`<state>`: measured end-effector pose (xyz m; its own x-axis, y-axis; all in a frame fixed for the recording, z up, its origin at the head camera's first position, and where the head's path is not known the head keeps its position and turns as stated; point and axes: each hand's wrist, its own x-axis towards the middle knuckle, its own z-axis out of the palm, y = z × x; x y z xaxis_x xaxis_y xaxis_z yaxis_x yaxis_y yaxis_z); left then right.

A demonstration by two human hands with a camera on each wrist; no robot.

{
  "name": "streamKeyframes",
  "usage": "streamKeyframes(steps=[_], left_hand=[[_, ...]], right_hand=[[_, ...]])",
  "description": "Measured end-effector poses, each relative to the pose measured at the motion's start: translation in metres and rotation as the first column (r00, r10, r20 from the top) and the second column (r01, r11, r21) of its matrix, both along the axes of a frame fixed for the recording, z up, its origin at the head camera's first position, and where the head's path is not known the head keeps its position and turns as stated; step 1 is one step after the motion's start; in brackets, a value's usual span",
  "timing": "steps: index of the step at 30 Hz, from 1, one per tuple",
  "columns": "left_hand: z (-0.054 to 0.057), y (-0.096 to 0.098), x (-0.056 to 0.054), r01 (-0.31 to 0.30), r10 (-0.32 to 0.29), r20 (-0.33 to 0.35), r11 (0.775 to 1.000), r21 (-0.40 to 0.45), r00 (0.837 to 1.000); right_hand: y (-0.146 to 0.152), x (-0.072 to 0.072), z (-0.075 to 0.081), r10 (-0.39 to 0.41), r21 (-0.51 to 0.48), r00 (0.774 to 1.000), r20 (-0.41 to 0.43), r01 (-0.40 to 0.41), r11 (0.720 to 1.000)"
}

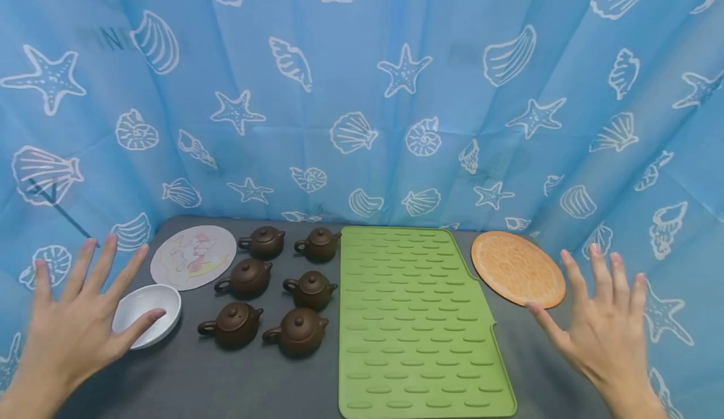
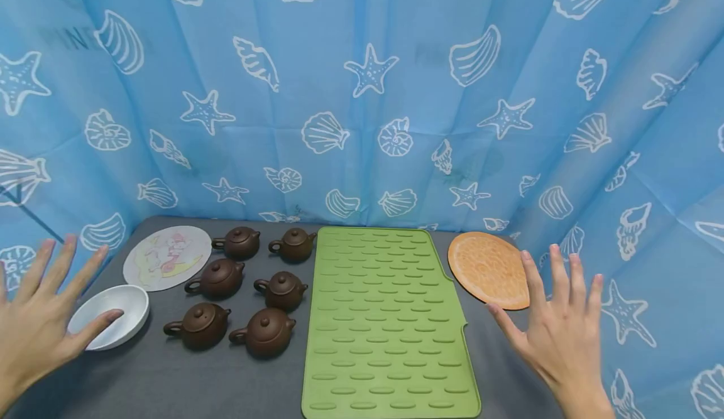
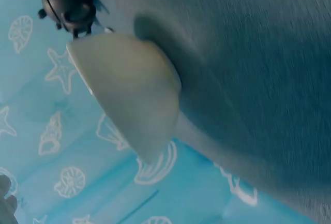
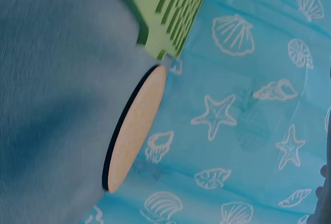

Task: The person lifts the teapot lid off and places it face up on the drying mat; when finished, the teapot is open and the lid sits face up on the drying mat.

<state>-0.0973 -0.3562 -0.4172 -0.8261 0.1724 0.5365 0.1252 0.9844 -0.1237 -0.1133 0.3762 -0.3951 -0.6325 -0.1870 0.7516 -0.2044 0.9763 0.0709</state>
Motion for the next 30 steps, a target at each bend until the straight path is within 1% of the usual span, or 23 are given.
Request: streamKeyframes(steps=[2,4,7,11,14,16,18,20,22,25,27,28,30], left_hand=[[-0.003,0.004,-0.001,0.025,-0.025,-0.006,1.000,0.015,1.000],[-0.004,0.009,0.000,0.045,-0.045,-0.009,0.998,0.036,0.999],[-0.008,0.016,0.001,0.072,-0.071,-0.024,0.994,0.076,0.997],[-0.011,0.028,0.002,0.123,-0.111,-0.086,0.982,0.143,0.990],[-0.012,0.039,0.002,0.165,-0.143,-0.119,0.966,0.198,0.983],[-0.013,0.047,0.002,0.186,-0.162,-0.125,0.959,0.215,0.979],[-0.015,0.054,0.002,0.201,-0.175,-0.127,0.952,0.232,0.976],[-0.017,0.062,0.003,0.204,-0.180,-0.117,0.947,0.247,0.977],[-0.019,0.070,0.004,0.196,-0.177,-0.093,0.940,0.279,0.980],[-0.022,0.083,0.006,0.179,-0.175,-0.044,0.921,0.347,0.984],[-0.025,0.092,0.009,0.167,-0.177,-0.011,0.905,0.392,0.984],[-0.027,0.097,0.010,0.159,-0.177,0.005,0.897,0.412,0.984],[-0.029,0.106,0.012,0.141,-0.181,0.044,0.879,0.455,0.983]], right_hand=[[-0.006,0.000,-0.002,0.015,0.001,1.000,-0.016,-0.015,1.000],[-0.012,0.001,-0.005,0.031,-0.005,0.999,-0.013,-0.031,0.999],[-0.024,0.003,-0.007,0.058,-0.026,0.998,0.015,-0.058,0.998],[-0.042,0.004,-0.009,0.126,-0.086,0.991,0.049,-0.121,0.989],[-0.055,0.002,-0.011,0.195,-0.152,0.979,0.064,-0.183,0.971],[-0.064,0.002,-0.014,0.234,-0.198,0.968,0.087,-0.214,0.957],[-0.073,0.002,-0.018,0.281,-0.248,0.955,0.094,-0.251,0.936],[-0.083,0.003,-0.023,0.323,-0.298,0.941,0.103,-0.280,0.912],[-0.094,0.005,-0.029,0.356,-0.352,0.926,0.126,-0.294,0.889],[-0.113,0.007,-0.035,0.378,-0.407,0.908,0.179,-0.282,0.869],[-0.125,0.008,-0.038,0.393,-0.435,0.891,0.225,-0.269,0.859],[-0.131,0.007,-0.039,0.401,-0.443,0.882,0.246,-0.265,0.856],[-0.143,0.006,-0.040,0.442,-0.471,0.857,0.265,-0.285,0.835]])
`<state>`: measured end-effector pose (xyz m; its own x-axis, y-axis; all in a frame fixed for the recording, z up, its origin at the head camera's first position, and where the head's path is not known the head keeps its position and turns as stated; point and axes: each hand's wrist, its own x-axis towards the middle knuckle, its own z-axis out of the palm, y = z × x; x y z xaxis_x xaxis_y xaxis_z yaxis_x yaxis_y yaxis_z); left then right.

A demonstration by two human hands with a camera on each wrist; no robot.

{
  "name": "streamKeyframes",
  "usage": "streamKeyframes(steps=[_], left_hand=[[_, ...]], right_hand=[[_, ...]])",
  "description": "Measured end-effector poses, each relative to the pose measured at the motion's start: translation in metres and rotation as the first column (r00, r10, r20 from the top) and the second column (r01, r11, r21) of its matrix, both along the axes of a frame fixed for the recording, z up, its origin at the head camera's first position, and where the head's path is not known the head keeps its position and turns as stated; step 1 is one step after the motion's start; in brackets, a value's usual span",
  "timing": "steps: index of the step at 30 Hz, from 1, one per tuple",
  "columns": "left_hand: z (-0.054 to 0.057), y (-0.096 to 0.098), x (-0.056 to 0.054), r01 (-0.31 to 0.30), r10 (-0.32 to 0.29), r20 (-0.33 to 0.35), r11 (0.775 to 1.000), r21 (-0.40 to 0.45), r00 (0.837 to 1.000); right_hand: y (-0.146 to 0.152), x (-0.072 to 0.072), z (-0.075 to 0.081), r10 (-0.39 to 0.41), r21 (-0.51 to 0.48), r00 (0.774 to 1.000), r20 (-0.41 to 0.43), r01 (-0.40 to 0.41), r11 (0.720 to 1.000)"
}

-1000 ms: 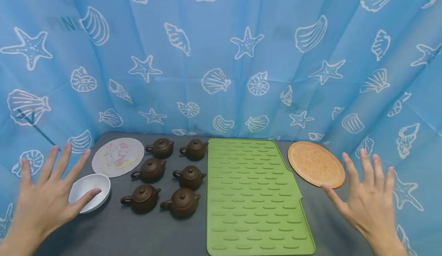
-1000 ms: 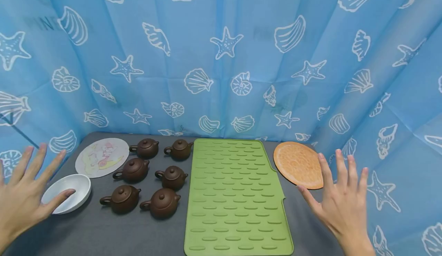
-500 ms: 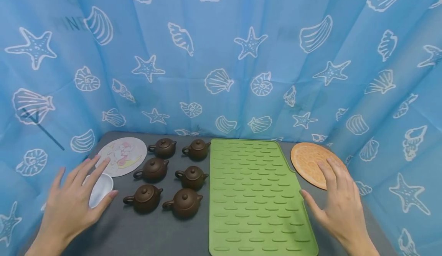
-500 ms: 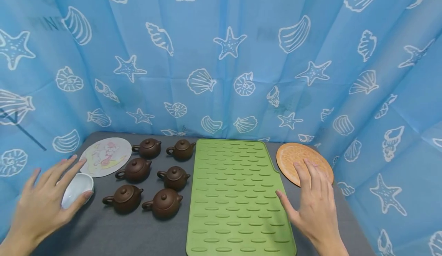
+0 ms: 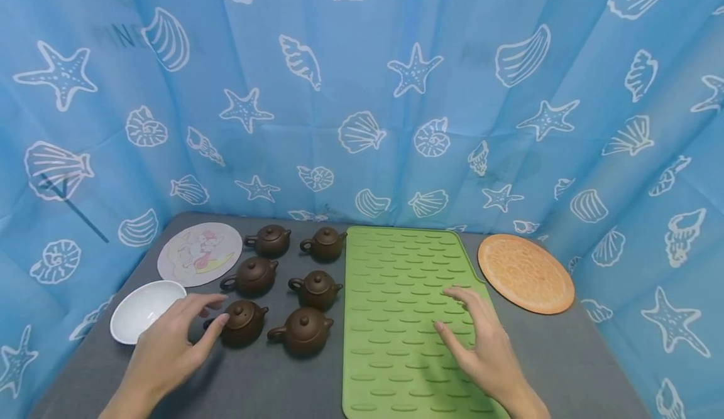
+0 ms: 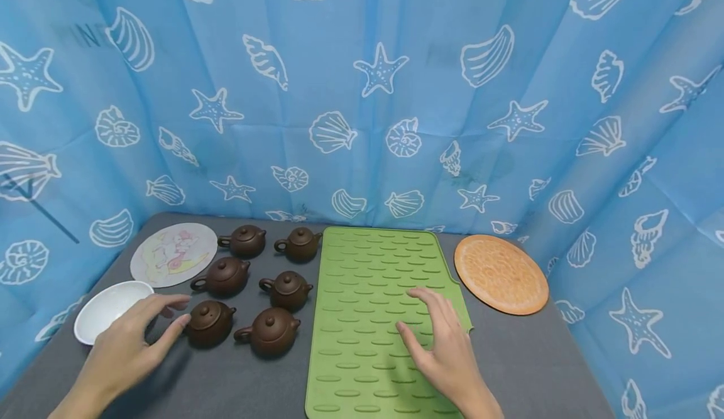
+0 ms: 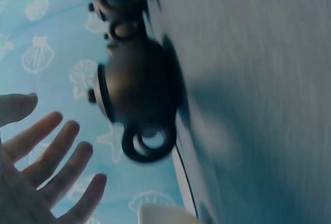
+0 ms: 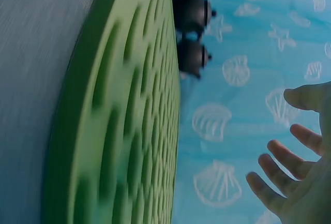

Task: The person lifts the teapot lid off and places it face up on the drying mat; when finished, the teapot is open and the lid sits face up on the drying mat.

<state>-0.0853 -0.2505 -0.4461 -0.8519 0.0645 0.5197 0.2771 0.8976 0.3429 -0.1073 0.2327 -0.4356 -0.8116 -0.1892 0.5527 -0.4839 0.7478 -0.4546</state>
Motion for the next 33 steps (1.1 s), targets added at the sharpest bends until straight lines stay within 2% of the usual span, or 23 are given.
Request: streamKeyframes(steps=[4,7,9,11,14,18,23,25,28,31,33], left_hand=[[-0.004,0.018,0.002,0.022,-0.032,0.117,0.996,0.082,0.993],[-0.006,0.031,0.003,0.057,-0.086,0.188,0.986,0.157,0.978],[-0.008,0.039,0.003,0.087,-0.131,0.211,0.975,0.206,0.969],[-0.010,0.045,0.002,0.108,-0.168,0.229,0.962,0.250,0.959],[-0.010,0.054,0.000,0.105,-0.193,0.275,0.946,0.307,0.942],[-0.010,0.062,-0.002,0.051,-0.183,0.357,0.936,0.349,0.916],[-0.011,0.068,-0.004,-0.016,-0.138,0.428,0.942,0.335,0.893],[-0.012,0.069,-0.005,-0.039,-0.129,0.457,0.939,0.341,0.880],[-0.015,0.070,-0.007,-0.069,-0.144,0.495,0.920,0.387,0.857],[-0.016,0.072,-0.010,-0.119,-0.156,0.537,0.889,0.441,0.829],[-0.017,0.074,-0.010,-0.143,-0.155,0.548,0.875,0.462,0.822]], right_hand=[[-0.023,-0.002,-0.001,0.103,-0.085,0.992,0.077,-0.096,0.992],[-0.041,-0.003,-0.003,0.210,-0.197,0.965,0.158,-0.177,0.964],[-0.053,-0.004,-0.004,0.285,-0.280,0.933,0.218,-0.220,0.934],[-0.064,-0.006,-0.004,0.350,-0.347,0.892,0.285,-0.244,0.906],[-0.082,-0.010,-0.004,0.423,-0.410,0.830,0.364,-0.265,0.873],[-0.105,-0.017,-0.003,0.490,-0.464,0.760,0.427,-0.281,0.840],[-0.133,-0.026,-0.004,0.543,-0.528,0.672,0.504,-0.258,0.809],[-0.143,-0.030,-0.005,0.563,-0.545,0.646,0.516,-0.259,0.797],[-0.157,-0.034,-0.009,0.586,-0.563,0.622,0.520,-0.267,0.782],[-0.168,-0.036,-0.014,0.591,-0.567,0.616,0.520,-0.269,0.779],[-0.173,-0.038,-0.017,0.585,-0.558,0.617,0.525,-0.270,0.785]])
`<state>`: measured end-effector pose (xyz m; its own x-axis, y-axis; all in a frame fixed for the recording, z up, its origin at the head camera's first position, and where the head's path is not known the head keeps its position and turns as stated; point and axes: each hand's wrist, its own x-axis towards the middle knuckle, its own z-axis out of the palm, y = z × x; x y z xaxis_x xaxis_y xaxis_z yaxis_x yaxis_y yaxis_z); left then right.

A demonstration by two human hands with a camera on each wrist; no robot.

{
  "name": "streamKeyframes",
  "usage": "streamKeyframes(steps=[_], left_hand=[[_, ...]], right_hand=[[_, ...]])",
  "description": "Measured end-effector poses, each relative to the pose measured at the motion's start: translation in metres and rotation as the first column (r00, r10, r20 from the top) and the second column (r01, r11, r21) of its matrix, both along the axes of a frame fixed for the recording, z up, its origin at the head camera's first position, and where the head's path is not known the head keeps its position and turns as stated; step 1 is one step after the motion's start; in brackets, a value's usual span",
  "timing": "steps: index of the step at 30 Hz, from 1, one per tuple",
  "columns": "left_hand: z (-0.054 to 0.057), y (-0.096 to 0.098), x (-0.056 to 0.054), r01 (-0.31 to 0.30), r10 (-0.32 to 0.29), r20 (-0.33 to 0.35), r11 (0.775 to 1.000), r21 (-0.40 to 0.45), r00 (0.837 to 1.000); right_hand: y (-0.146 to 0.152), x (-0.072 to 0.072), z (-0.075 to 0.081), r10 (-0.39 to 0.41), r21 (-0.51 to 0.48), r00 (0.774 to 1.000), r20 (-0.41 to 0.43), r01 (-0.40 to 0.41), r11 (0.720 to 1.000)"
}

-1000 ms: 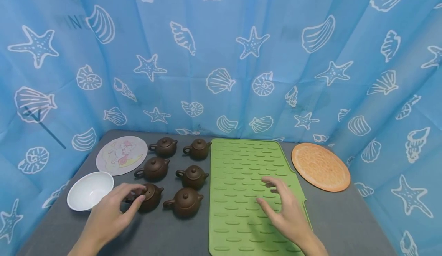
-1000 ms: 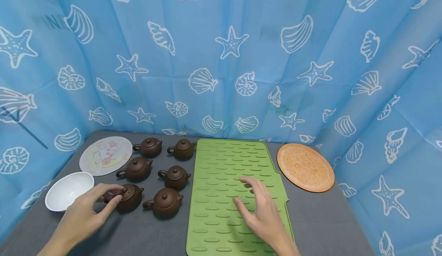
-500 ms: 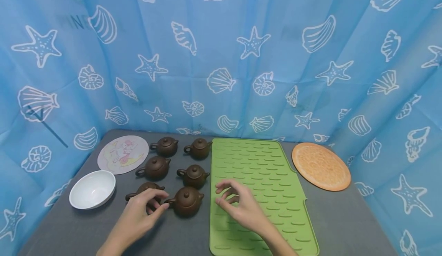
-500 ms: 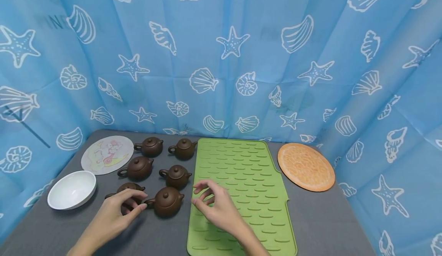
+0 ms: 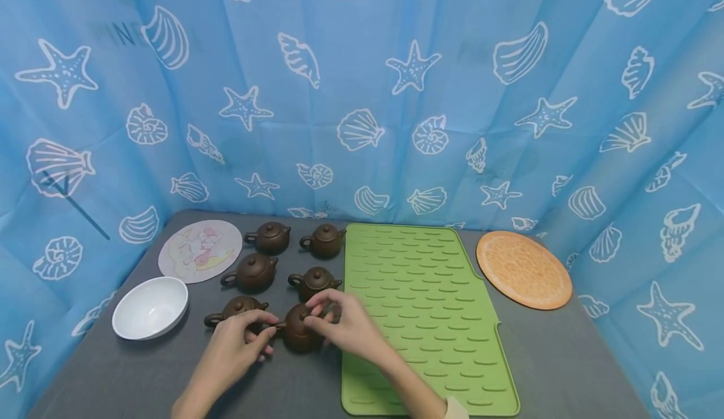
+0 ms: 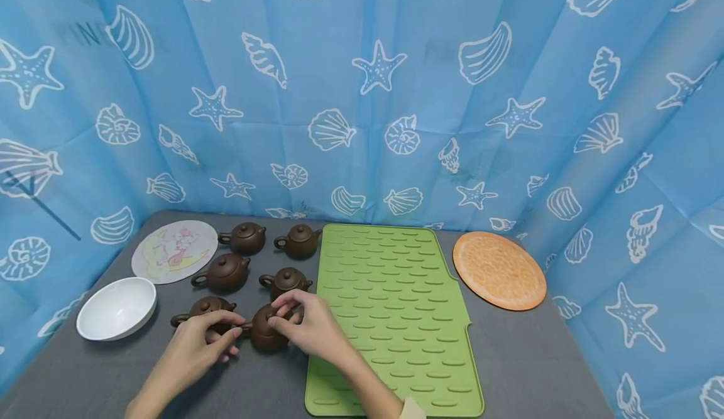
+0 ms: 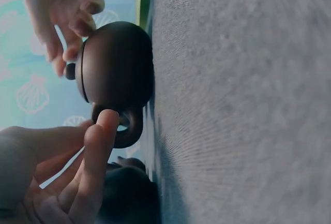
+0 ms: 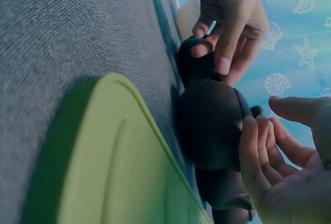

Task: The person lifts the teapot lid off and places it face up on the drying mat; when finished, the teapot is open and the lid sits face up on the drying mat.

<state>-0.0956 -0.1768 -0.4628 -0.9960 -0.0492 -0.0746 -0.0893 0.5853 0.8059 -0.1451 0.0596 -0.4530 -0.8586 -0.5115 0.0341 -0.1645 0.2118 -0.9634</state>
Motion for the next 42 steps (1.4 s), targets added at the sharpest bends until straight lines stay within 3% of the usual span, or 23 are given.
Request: streamKeyframes(steps=[8,17,22,30,42], left_hand=[[-0.003,0.002,-0.002,-0.037,0.037,0.012,0.998,0.040,0.999],[-0.003,0.002,-0.003,-0.030,0.029,0.006,0.998,0.053,1.000],[-0.003,0.002,-0.003,-0.047,0.046,0.026,0.998,0.050,0.999],[-0.005,0.001,-0.003,-0.027,0.027,0.000,0.998,0.061,1.000],[-0.003,0.001,-0.003,-0.062,0.059,0.053,0.996,0.058,0.997]], right_hand=[[-0.011,-0.005,-0.008,-0.057,0.090,0.995,-0.085,0.064,0.994],[-0.012,-0.006,-0.010,-0.067,0.144,0.985,-0.160,0.090,0.985],[-0.012,-0.005,-0.010,-0.062,0.121,0.985,-0.158,0.082,0.989],[-0.009,-0.003,-0.006,-0.039,0.052,0.991,-0.131,0.046,0.998],[0.014,0.002,0.014,-0.049,0.002,0.994,-0.096,0.050,0.999]])
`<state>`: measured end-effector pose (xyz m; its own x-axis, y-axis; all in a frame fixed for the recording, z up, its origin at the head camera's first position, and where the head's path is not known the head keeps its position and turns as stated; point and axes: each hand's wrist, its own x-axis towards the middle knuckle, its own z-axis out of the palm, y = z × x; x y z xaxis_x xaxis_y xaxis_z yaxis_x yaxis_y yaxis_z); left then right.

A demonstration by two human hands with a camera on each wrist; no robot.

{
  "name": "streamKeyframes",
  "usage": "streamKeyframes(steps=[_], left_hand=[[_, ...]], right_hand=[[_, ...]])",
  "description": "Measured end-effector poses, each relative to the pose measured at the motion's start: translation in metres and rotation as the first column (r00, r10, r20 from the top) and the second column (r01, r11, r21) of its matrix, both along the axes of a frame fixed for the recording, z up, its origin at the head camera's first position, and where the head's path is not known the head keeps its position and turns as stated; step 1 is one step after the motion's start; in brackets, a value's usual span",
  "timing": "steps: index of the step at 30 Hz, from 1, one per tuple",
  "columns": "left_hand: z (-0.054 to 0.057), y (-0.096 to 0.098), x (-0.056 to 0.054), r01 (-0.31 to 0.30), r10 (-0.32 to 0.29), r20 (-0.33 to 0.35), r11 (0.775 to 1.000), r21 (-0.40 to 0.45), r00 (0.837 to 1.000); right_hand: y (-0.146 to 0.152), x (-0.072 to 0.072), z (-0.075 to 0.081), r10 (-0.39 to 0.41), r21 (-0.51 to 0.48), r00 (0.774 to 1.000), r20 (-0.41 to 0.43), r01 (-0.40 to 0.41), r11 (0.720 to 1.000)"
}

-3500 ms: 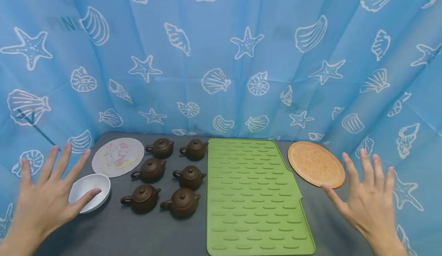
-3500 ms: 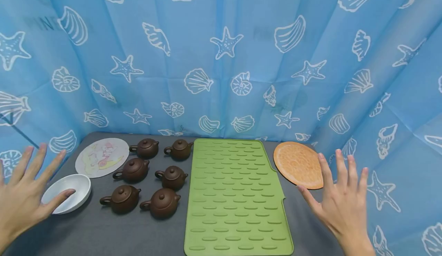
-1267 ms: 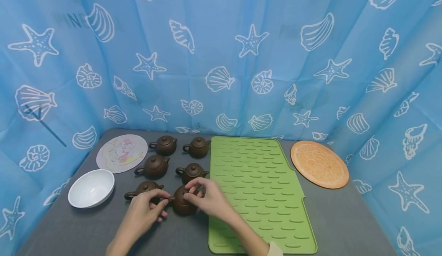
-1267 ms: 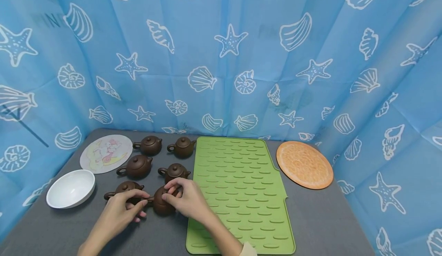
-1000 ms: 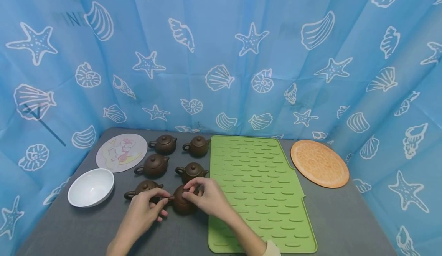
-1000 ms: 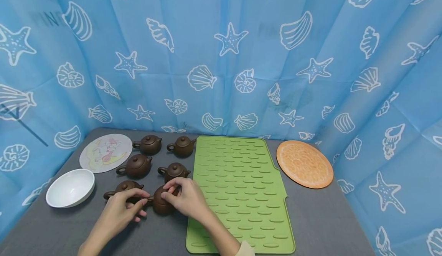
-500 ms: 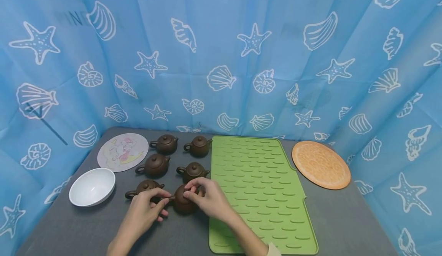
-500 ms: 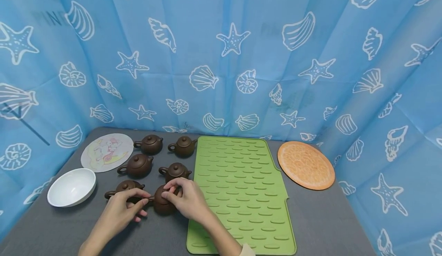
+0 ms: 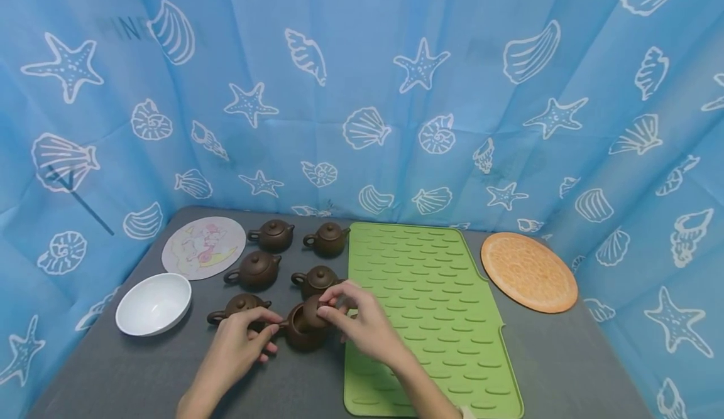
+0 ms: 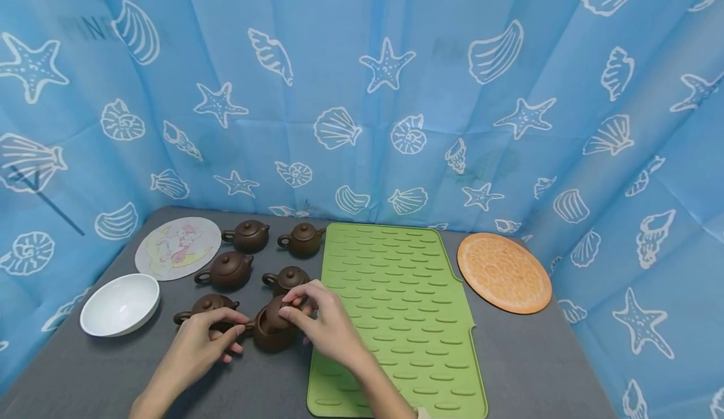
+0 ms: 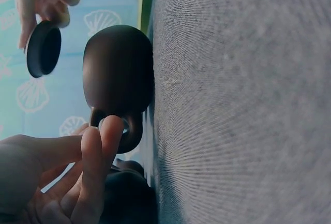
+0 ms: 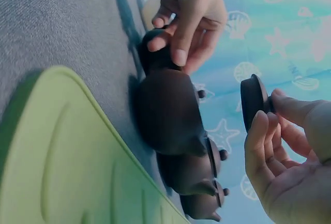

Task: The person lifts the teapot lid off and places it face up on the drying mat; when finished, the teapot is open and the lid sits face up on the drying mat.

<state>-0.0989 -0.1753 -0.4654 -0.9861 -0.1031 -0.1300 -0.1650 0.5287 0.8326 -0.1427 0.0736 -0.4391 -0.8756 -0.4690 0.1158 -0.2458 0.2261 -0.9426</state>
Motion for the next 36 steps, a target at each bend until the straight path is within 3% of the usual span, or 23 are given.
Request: streamKeyframes(steps=[10,21,26,30,36], left_hand=[[0.002,0.000,0.001,0.001,-0.002,0.009,1.000,0.011,1.000],[0.002,0.000,0.001,0.007,-0.007,0.001,1.000,-0.009,1.000],[0.002,0.000,0.002,0.009,-0.009,0.003,1.000,-0.017,1.000],[0.002,0.000,0.002,0.013,-0.013,-0.005,1.000,-0.021,1.000],[0.002,0.000,0.001,0.010,-0.011,-0.010,1.000,-0.029,1.000]], right_hand=[[0.029,0.001,0.002,0.060,-0.080,0.998,-0.030,-0.063,0.995],[0.058,-0.001,-0.005,0.055,-0.060,0.998,0.033,-0.053,0.997],[0.070,-0.005,-0.010,0.124,-0.128,0.990,0.064,-0.115,0.985],[0.078,-0.006,-0.016,0.171,-0.167,0.976,0.137,-0.147,0.975],[0.080,-0.004,-0.025,0.163,-0.088,0.966,0.199,-0.148,0.985]])
